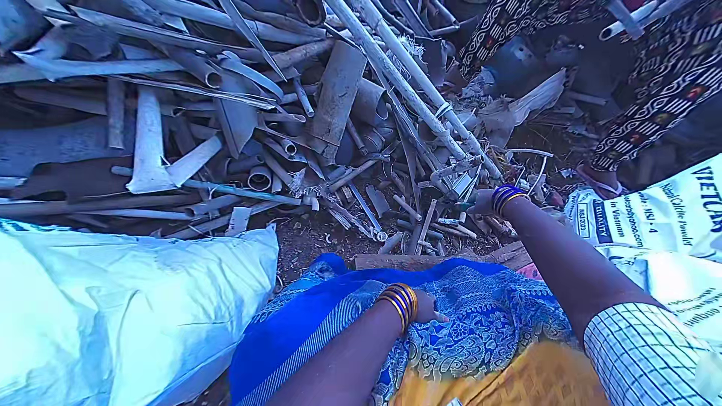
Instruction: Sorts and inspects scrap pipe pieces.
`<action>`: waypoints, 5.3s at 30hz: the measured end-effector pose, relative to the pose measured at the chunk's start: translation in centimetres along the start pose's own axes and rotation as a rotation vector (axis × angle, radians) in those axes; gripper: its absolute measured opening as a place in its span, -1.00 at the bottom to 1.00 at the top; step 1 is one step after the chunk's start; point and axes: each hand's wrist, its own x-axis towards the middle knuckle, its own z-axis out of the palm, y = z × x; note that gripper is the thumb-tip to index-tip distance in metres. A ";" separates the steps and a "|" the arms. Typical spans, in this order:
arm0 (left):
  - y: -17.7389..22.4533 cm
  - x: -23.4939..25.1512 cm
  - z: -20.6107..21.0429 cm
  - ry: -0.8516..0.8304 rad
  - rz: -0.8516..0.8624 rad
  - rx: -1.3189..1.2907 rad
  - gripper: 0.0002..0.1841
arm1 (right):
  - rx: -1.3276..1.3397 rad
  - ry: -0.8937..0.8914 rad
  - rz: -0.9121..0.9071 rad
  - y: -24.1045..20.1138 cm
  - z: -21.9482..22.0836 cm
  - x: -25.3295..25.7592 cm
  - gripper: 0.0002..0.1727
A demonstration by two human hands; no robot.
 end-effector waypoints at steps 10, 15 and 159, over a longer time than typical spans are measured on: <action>0.1 -0.2 0.2 0.023 0.010 0.000 -0.23 | 0.109 0.124 0.068 2.3 2.6 -7.8 -0.53; 0.0 0.0 0.4 0.040 0.008 0.009 -0.23 | 0.218 0.083 0.084 0.2 6.1 -8.9 -0.50; -4.4 -6.6 -5.2 1.755 0.267 -1.733 -0.40 | 0.134 1.492 -0.440 -10.4 17.0 -12.8 -0.53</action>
